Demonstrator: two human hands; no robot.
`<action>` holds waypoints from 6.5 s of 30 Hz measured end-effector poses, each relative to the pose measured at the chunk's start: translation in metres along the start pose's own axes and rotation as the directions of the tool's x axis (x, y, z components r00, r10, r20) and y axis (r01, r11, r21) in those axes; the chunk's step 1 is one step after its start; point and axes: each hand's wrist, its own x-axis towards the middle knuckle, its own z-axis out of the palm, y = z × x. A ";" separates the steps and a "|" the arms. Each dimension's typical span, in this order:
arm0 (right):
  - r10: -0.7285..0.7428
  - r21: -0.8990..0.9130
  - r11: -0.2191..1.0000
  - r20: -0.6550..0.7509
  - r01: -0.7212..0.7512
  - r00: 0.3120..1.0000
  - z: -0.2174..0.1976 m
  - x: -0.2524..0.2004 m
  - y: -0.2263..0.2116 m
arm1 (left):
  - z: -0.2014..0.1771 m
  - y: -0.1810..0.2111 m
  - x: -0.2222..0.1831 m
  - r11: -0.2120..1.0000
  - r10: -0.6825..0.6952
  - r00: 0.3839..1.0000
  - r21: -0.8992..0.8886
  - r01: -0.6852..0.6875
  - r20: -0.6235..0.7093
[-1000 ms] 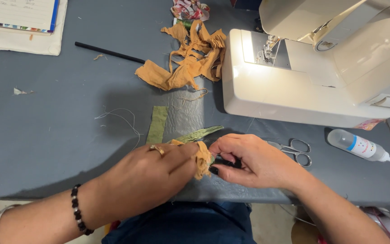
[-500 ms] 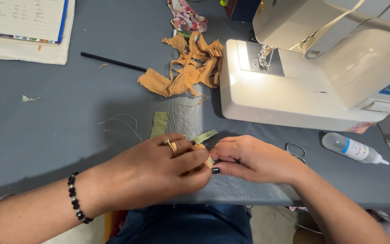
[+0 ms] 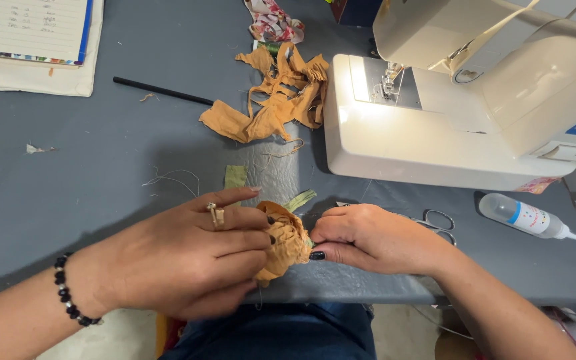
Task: The person is hand-crafting a flower using brown and green fabric scraps, glue, and a wooden stick at a workspace.
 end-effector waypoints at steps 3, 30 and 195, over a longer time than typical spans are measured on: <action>-0.059 -0.024 0.998 -0.033 0.058 0.998 0.001 0.000 -0.005 | 0.013 0.008 0.008 0.994 -0.034 0.994 0.101 0.045 -0.105; -0.044 -0.281 0.959 -0.078 0.020 0.996 0.022 -0.012 -0.007 | 0.022 0.023 0.015 0.814 0.098 0.994 0.578 -0.057 -0.040; -0.510 -0.636 0.751 -0.388 0.178 0.768 0.015 -0.047 0.002 | 0.037 0.012 0.012 0.558 -0.581 0.630 0.311 0.770 -0.516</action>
